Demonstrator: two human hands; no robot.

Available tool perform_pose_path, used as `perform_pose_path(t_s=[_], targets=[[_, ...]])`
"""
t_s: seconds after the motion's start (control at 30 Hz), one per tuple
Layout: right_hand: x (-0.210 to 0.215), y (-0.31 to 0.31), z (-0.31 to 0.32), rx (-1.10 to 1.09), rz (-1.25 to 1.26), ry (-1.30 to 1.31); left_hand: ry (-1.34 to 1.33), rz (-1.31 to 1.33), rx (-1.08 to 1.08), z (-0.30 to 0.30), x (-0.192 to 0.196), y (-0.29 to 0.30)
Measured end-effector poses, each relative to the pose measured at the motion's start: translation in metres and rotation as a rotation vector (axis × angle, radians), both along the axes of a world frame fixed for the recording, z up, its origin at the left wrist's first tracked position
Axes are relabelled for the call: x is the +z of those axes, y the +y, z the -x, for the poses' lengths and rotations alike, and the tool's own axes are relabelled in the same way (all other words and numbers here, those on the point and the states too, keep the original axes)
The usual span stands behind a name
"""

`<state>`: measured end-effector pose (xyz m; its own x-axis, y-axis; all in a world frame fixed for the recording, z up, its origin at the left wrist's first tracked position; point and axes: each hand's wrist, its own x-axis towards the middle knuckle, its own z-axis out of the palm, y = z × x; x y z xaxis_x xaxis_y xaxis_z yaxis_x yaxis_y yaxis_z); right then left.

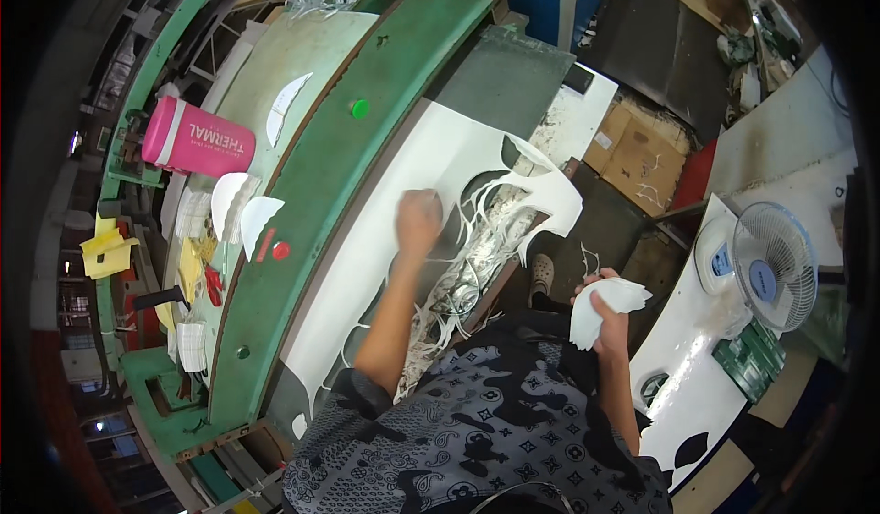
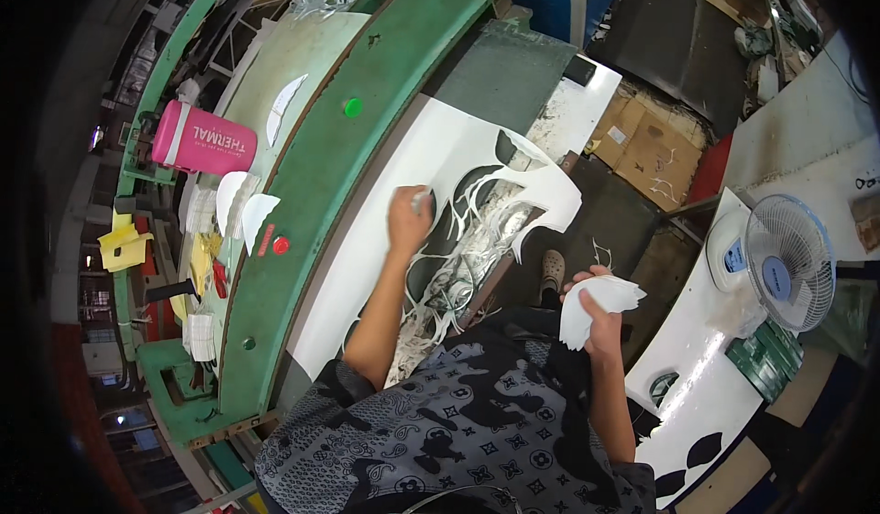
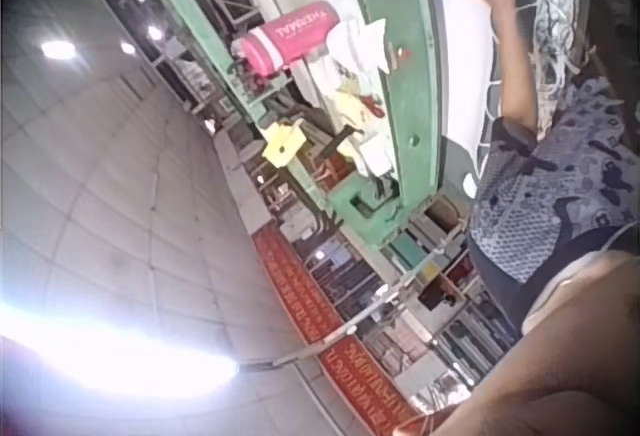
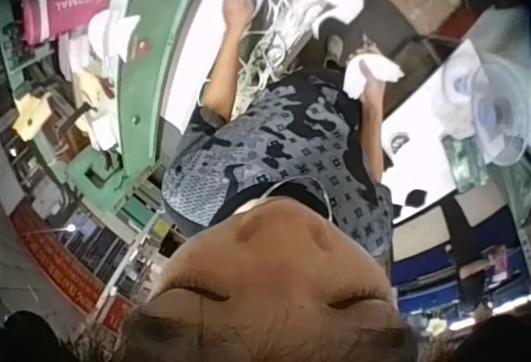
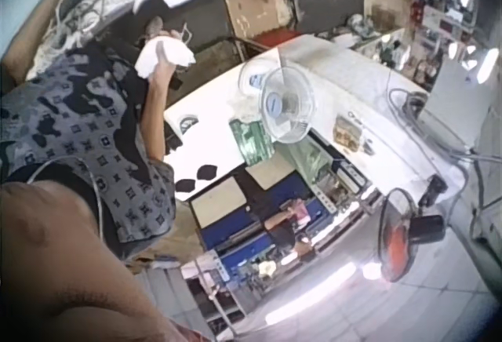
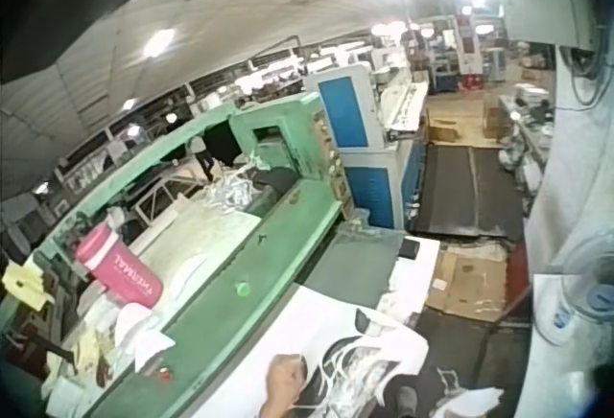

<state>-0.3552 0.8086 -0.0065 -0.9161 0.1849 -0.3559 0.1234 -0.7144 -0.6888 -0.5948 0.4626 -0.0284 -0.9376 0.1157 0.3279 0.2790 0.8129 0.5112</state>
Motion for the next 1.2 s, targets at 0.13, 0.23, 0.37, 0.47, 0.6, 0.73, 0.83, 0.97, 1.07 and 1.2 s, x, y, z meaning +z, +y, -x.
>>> perform_pose_path(t_s=[0.13,0.23,0.37,0.47,0.6,0.73,0.83,0.97,1.07,1.2], targets=[[-0.001,-0.002,-0.014,0.123,0.042,0.033,-0.177,0.254,0.168,0.024,-0.033,-0.045],[0.005,-0.003,-0.013,0.256,0.073,0.086,-0.222,0.317,0.144,0.016,-0.048,-0.049],[0.003,-0.005,-0.01,0.235,-0.01,0.024,-0.258,0.278,0.107,-0.001,-0.066,-0.061],[-0.002,-0.009,-0.005,0.217,-0.077,-0.059,-0.278,0.276,-0.001,-0.016,-0.054,-0.059],[0.009,-0.019,0.007,0.307,-0.122,-0.089,-0.304,0.189,0.067,-0.052,-0.038,-0.072],[0.012,-0.022,0.019,0.388,-0.094,-0.07,-0.393,0.069,0.079,-0.074,-0.017,-0.084],[0.006,-0.018,0.022,0.409,-0.049,-0.039,0.276,0.167,0.246,-0.077,0.048,-0.088],[0.009,-0.024,0.035,0.465,0.121,0.022,0.604,0.23,0.672,-0.057,0.14,-0.149],[0.029,-0.047,0.042,0.507,-0.024,-0.004,0.675,0.4,0.788,-0.056,0.167,-0.191],[0.015,-0.058,0.042,0.509,-0.026,0.105,0.734,0.261,0.563,-0.062,0.178,-0.177]])
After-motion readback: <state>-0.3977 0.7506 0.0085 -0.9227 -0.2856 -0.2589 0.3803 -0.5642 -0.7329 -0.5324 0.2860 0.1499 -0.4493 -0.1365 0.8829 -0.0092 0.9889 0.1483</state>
